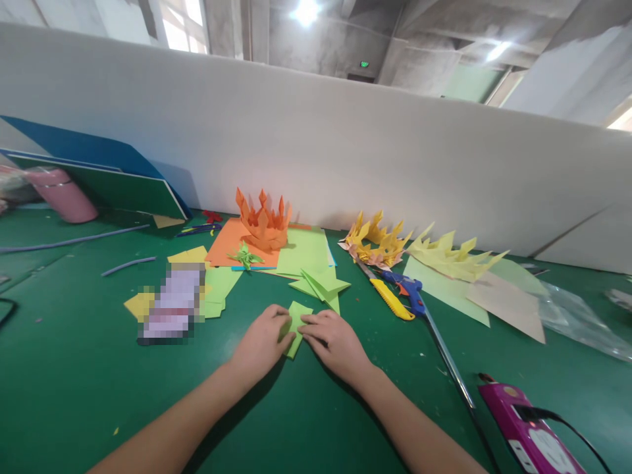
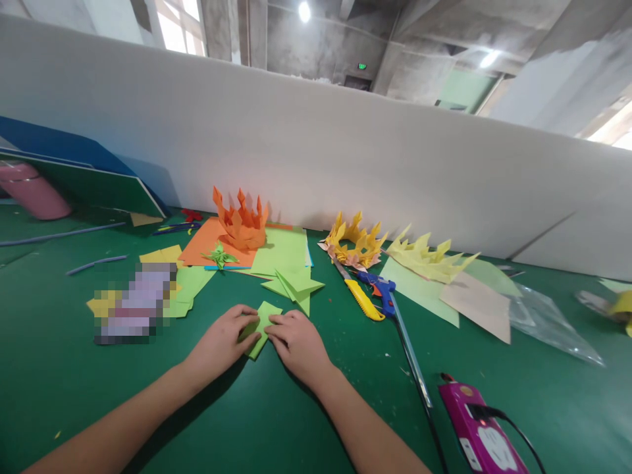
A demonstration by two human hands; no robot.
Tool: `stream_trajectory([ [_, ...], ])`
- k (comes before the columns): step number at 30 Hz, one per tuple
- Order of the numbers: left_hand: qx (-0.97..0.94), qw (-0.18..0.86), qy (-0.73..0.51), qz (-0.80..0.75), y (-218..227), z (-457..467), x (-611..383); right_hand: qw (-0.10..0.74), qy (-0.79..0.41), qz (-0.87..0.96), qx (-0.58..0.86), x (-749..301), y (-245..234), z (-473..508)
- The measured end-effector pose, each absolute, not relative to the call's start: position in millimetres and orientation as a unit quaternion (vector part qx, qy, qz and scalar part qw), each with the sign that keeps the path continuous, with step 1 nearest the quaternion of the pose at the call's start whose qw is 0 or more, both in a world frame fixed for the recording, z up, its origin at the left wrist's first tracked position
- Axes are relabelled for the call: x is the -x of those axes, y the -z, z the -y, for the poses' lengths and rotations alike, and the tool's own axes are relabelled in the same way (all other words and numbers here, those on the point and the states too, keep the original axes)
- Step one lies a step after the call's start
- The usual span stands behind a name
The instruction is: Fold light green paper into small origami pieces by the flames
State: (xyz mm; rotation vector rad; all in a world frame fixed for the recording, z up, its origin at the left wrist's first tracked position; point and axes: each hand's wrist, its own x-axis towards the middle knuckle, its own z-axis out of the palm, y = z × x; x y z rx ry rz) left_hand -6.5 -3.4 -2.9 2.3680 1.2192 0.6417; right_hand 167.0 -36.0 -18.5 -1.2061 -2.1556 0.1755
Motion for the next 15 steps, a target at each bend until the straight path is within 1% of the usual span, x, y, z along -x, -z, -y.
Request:
stream_trajectory([
  [15,-0.859,0.184,-0.227,-0.421,3.8,2.0,7.3,0.317,-0.055,0.828,0.459,-166.1,18.3,36.5],
])
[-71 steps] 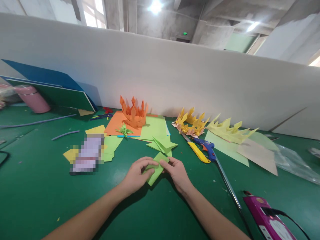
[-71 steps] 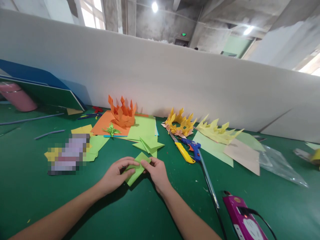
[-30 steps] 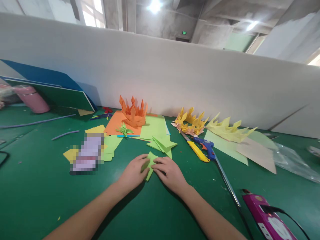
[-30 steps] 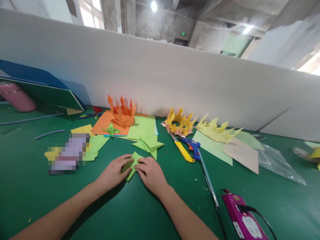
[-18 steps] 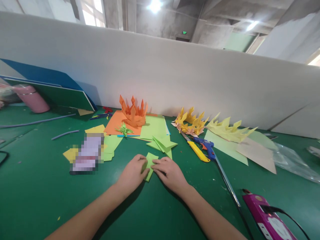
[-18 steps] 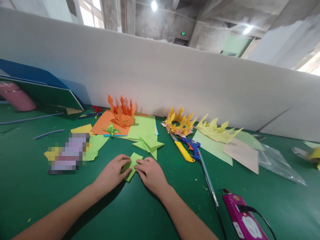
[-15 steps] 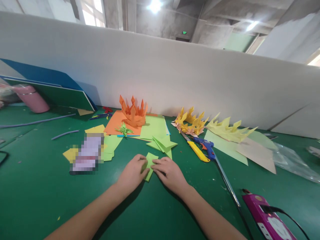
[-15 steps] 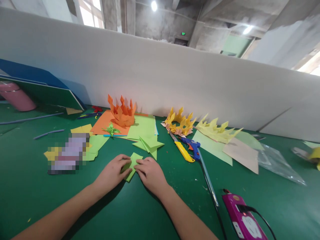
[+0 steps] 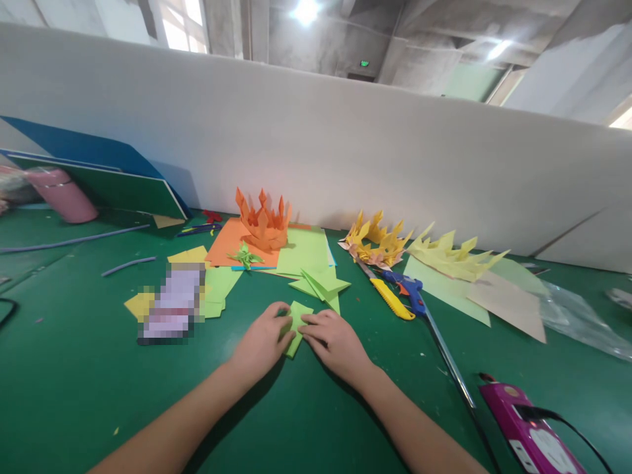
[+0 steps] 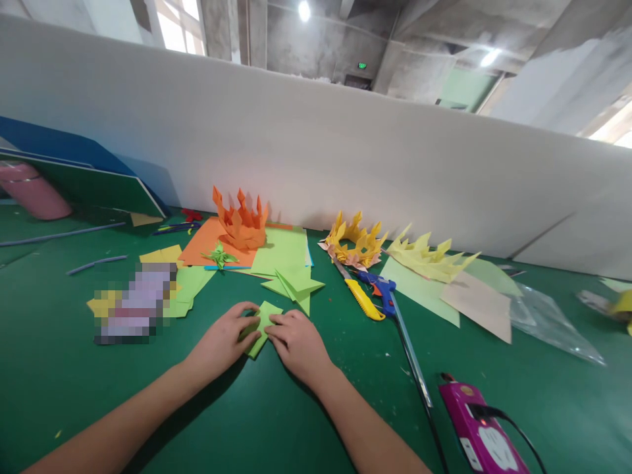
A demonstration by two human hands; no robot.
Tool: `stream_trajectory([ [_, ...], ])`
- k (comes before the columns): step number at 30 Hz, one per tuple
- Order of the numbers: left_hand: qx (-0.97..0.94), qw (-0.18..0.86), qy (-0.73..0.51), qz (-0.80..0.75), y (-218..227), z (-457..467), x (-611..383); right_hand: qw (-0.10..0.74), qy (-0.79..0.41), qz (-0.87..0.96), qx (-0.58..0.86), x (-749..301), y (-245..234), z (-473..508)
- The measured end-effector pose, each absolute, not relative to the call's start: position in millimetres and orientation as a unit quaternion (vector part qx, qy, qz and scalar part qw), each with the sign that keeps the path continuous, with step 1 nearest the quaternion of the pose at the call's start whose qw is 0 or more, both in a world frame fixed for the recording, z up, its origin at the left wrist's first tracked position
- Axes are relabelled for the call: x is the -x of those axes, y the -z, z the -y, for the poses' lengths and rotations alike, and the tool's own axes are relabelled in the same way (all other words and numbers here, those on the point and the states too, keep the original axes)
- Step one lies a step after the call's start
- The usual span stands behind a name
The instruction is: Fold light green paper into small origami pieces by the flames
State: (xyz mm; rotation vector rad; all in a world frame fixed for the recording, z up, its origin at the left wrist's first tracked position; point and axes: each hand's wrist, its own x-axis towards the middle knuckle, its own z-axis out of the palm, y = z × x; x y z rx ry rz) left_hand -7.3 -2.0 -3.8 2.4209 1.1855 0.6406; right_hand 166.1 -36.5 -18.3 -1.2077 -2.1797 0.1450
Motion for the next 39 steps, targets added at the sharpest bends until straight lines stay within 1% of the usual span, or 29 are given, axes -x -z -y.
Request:
stream_trajectory([
  [7,-0.883,0.185,-0.144,-0.406,-7,1,6,0.316,-0.062,0.826,0.462,-167,18,36],
  [11,-0.886,0.179,-0.14,-0.404,-6,0,7,0.335,-0.08,0.814,0.468,-167,17,36],
  [14,-0.889,0.177,-0.145,-0.397,-2,-1,8,0.346,-0.074,0.824,0.443,-167,13,39],
  [16,-0.889,0.178,-0.149,-0.395,1,-2,9,0.327,-0.071,0.845,0.417,-166,9,42],
  [19,-0.889,0.172,-0.154,-0.396,3,-2,9,0.287,-0.05,0.86,0.419,-167,6,45],
  [22,-0.886,0.17,-0.149,-0.404,2,-1,8,0.269,-0.015,0.85,0.453,-172,8,42],
  [25,-0.881,0.18,-0.13,-0.418,-2,0,7,0.258,0.023,0.814,0.52,-181,10,34],
  [29,-0.875,0.196,-0.114,-0.427,-5,1,6,0.245,0.033,0.788,0.564,-189,11,26],
  [34,-0.879,0.196,-0.127,-0.417,-5,0,7,0.242,0.066,0.803,0.54,-187,11,31],
  [39,-0.882,0.186,-0.161,-0.402,-1,-2,8,0.23,0.045,0.874,0.426,-183,6,36],
])
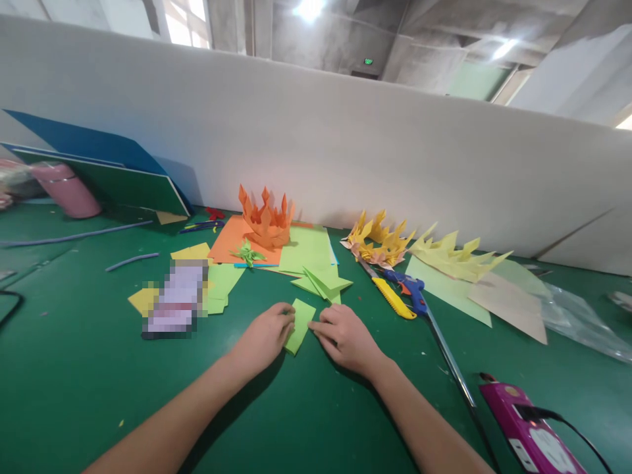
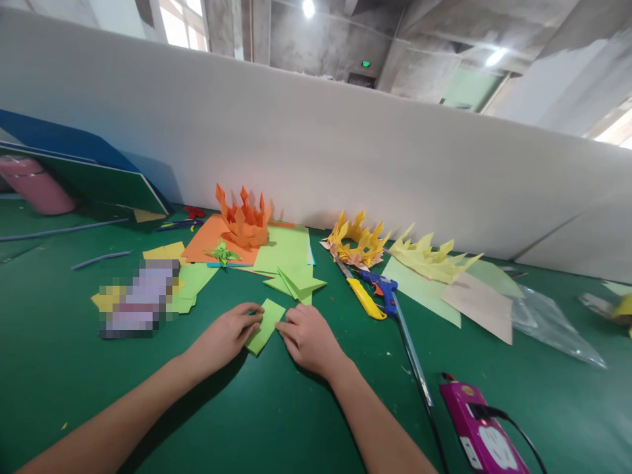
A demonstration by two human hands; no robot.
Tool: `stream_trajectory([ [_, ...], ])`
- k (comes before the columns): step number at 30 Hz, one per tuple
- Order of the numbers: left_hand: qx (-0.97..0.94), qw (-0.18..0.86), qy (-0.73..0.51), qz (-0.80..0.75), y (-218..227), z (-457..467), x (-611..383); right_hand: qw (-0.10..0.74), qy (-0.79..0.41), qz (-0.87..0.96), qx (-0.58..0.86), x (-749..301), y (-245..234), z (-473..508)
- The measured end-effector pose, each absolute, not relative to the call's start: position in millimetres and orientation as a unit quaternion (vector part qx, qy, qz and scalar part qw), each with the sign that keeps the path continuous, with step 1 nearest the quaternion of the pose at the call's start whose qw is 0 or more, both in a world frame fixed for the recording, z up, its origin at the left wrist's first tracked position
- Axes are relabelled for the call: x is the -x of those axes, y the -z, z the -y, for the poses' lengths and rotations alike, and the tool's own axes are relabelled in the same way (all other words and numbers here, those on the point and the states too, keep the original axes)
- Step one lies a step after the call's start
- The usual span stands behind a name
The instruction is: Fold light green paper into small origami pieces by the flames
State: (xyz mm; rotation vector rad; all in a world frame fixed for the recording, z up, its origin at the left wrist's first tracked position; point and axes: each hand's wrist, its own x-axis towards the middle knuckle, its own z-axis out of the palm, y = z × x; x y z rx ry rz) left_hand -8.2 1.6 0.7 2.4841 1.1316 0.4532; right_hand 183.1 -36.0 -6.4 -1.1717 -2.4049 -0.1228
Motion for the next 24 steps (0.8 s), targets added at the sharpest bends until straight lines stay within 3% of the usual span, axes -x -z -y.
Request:
stream_trajectory([
  [8,-0.89,0.174,-0.198,-0.371,4,-5,10,0.205,-0.021,0.937,0.283,-165,1,49],
  [12,-0.892,0.164,-0.212,-0.365,7,-5,10,0.24,-0.054,0.929,0.277,-160,6,49],
  [18,-0.887,0.163,-0.283,-0.326,8,-4,10,0.403,-0.029,0.807,0.43,-172,8,40],
  [24,-0.891,0.16,-0.31,-0.291,2,-4,11,0.379,-0.039,0.779,0.498,-185,16,34],
])
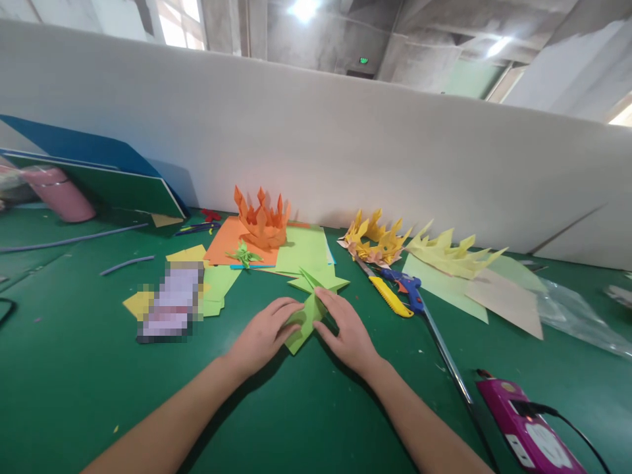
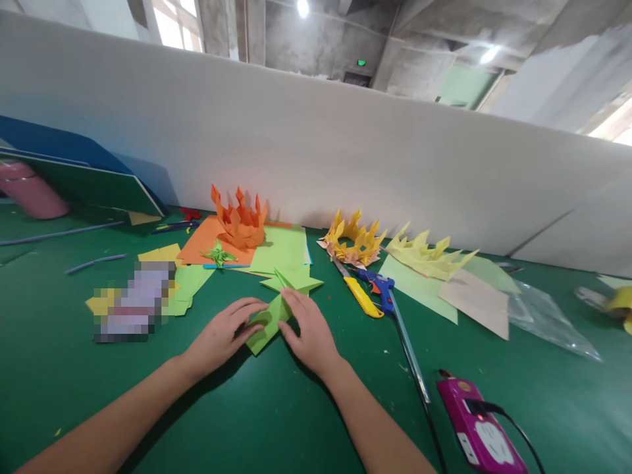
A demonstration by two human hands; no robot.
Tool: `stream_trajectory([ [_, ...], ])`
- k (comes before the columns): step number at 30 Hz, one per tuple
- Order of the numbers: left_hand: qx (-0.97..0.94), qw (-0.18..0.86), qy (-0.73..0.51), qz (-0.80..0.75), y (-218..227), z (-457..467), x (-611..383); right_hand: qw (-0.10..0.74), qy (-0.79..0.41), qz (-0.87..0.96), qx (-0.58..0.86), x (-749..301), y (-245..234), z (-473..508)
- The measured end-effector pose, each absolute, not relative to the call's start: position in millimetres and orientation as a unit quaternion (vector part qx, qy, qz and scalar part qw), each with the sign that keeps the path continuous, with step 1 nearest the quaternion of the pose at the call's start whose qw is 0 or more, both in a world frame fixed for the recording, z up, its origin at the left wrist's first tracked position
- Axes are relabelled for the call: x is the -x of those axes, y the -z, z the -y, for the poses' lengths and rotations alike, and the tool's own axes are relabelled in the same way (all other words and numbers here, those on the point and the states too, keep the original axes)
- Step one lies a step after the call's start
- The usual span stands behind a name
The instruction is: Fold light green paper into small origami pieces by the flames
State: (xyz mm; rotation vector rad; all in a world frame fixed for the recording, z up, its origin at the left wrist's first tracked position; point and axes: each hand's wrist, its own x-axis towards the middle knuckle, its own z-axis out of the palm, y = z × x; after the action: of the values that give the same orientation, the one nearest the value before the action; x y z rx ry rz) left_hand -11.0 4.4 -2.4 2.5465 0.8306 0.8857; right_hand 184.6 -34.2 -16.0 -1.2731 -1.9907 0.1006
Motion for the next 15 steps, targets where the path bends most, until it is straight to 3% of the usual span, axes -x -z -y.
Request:
stream_trajectory([
  [15,-0.845,0.19,-0.343,-0.364,1.6,-7.1,11.6,0.384,-0.045,0.764,0.516,-181.2,18.1,36.6],
])
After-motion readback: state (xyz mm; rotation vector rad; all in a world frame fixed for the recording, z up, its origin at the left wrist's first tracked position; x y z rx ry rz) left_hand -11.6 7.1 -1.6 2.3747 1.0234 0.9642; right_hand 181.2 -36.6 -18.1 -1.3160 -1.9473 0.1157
